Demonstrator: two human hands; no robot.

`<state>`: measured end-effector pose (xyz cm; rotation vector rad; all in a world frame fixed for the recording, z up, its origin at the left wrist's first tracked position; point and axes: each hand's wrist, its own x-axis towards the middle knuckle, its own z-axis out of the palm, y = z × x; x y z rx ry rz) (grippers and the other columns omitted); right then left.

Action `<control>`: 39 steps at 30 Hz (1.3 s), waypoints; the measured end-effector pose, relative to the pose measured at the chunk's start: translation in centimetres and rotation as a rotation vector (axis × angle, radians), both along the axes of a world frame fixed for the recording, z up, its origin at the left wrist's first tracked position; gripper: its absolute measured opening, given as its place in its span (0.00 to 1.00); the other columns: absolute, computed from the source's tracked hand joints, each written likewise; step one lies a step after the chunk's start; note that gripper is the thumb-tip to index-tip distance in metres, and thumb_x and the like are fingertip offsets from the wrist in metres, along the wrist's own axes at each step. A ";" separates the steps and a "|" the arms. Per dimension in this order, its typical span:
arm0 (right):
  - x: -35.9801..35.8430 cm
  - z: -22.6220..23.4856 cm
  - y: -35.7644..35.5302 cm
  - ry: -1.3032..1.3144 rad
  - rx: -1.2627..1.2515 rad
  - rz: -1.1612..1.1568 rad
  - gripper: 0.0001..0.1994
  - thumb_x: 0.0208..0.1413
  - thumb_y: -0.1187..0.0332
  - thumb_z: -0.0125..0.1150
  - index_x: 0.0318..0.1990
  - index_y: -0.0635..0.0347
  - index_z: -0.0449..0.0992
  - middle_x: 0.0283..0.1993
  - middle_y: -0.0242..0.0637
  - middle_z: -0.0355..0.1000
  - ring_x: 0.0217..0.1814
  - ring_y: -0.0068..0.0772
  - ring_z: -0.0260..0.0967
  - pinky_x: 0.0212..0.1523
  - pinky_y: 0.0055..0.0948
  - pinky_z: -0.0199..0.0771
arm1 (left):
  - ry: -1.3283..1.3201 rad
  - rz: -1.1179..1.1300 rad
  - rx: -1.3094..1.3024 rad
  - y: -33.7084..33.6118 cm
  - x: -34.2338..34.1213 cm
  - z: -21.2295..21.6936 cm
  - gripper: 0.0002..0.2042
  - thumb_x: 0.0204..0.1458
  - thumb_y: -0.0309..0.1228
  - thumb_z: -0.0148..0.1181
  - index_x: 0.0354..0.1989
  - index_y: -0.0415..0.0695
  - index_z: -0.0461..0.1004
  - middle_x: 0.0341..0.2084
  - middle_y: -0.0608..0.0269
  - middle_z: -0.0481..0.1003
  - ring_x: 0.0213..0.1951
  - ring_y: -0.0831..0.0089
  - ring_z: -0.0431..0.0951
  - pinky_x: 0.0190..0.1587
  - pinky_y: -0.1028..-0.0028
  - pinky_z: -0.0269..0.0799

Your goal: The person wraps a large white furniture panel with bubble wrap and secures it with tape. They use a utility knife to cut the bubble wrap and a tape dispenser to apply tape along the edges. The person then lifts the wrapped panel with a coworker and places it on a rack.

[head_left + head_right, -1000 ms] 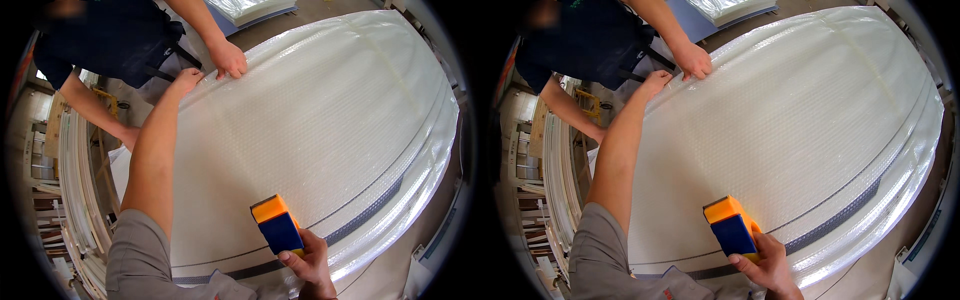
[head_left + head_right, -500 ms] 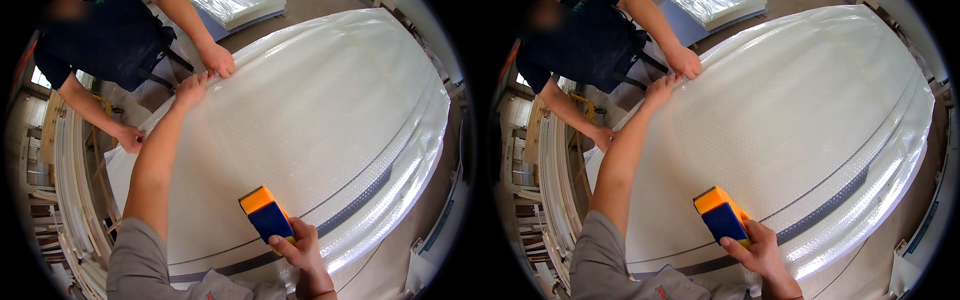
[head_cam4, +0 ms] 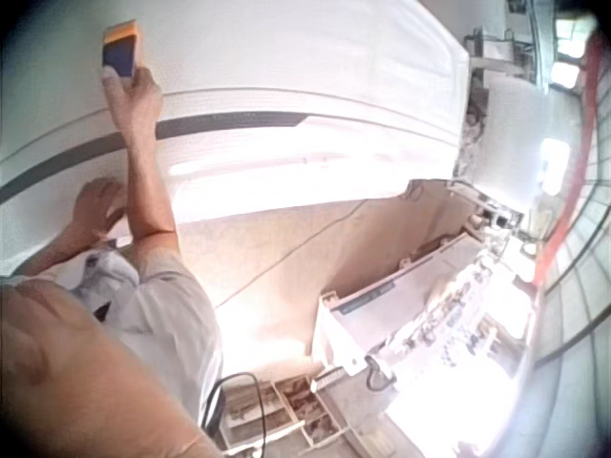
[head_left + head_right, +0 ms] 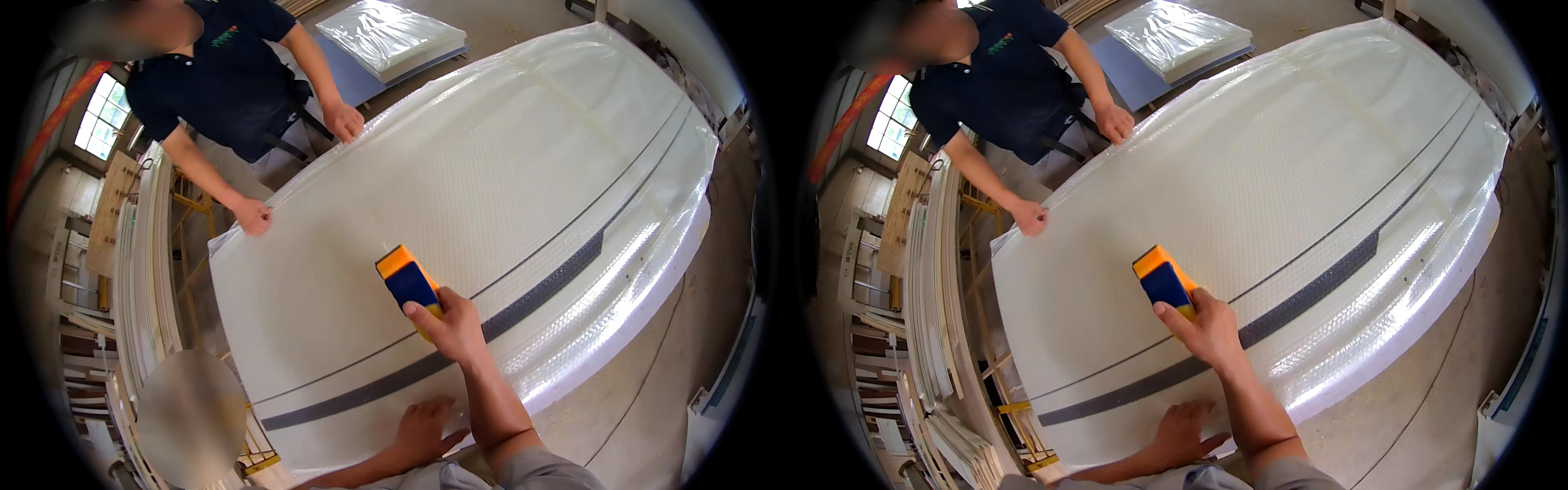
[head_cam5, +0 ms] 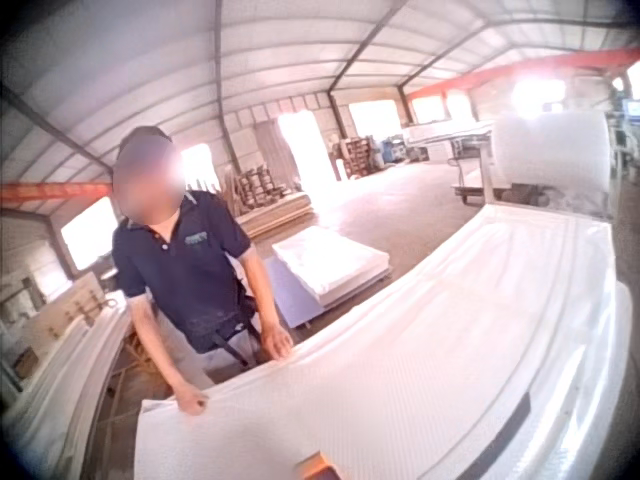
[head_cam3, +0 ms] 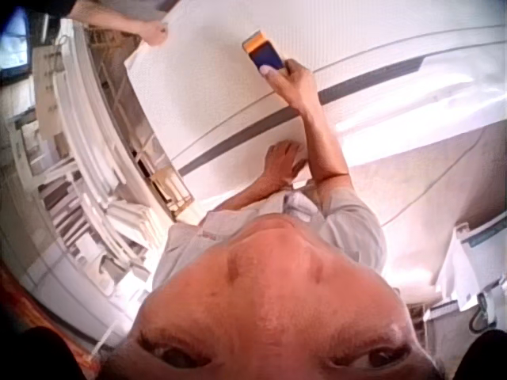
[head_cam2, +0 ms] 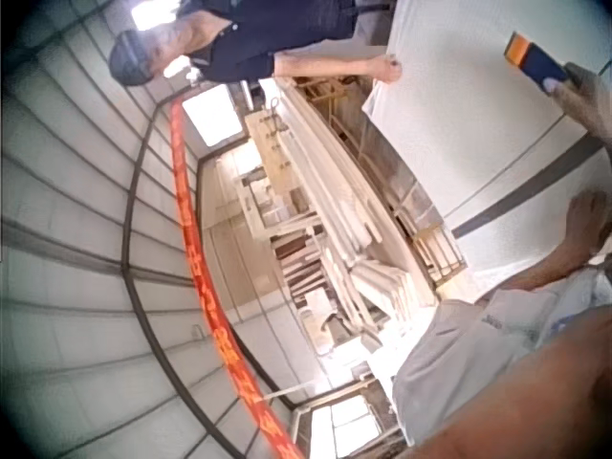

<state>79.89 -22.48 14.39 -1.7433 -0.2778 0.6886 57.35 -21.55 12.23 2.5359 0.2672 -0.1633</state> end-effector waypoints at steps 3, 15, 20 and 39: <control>0.3 0.0 0.2 -0.029 -0.054 0.003 0.31 0.54 0.42 0.68 0.38 0.71 0.80 0.26 0.45 0.76 0.30 0.36 0.75 0.34 0.36 0.74 | 0.016 0.100 0.242 -3.3 -0.9 -3.0 0.12 0.55 0.42 0.63 0.38 0.47 0.78 0.34 0.57 0.78 0.39 0.55 0.78 0.42 0.56 0.71; -10.9 1.3 -14.9 -0.124 -0.348 0.096 0.35 0.52 0.37 0.61 0.34 0.72 0.81 0.34 0.60 0.78 0.42 0.61 0.79 0.42 0.47 0.76 | -0.419 0.211 0.473 -4.1 -1.8 -8.3 0.09 0.53 0.39 0.65 0.32 0.49 0.73 0.29 0.63 0.76 0.37 0.61 0.77 0.39 0.57 0.70; -22.8 -2.3 -31.0 0.048 -0.480 0.051 0.27 0.53 0.45 0.67 0.34 0.68 0.82 0.32 0.57 0.79 0.36 0.49 0.80 0.39 0.43 0.75 | -0.417 0.224 0.422 -3.9 -1.8 -8.0 0.09 0.54 0.37 0.65 0.36 0.49 0.72 0.31 0.64 0.76 0.38 0.61 0.77 0.40 0.58 0.69; -16.5 6.6 -17.6 -0.192 -1.071 0.743 0.22 0.49 0.47 0.60 0.40 0.56 0.84 0.40 0.49 0.82 0.43 0.47 0.82 0.43 0.40 0.81 | -0.056 -0.123 0.358 -8.1 -0.4 -7.0 0.45 0.59 0.54 0.54 0.74 0.31 0.48 0.76 0.41 0.45 0.78 0.48 0.40 0.78 0.54 0.32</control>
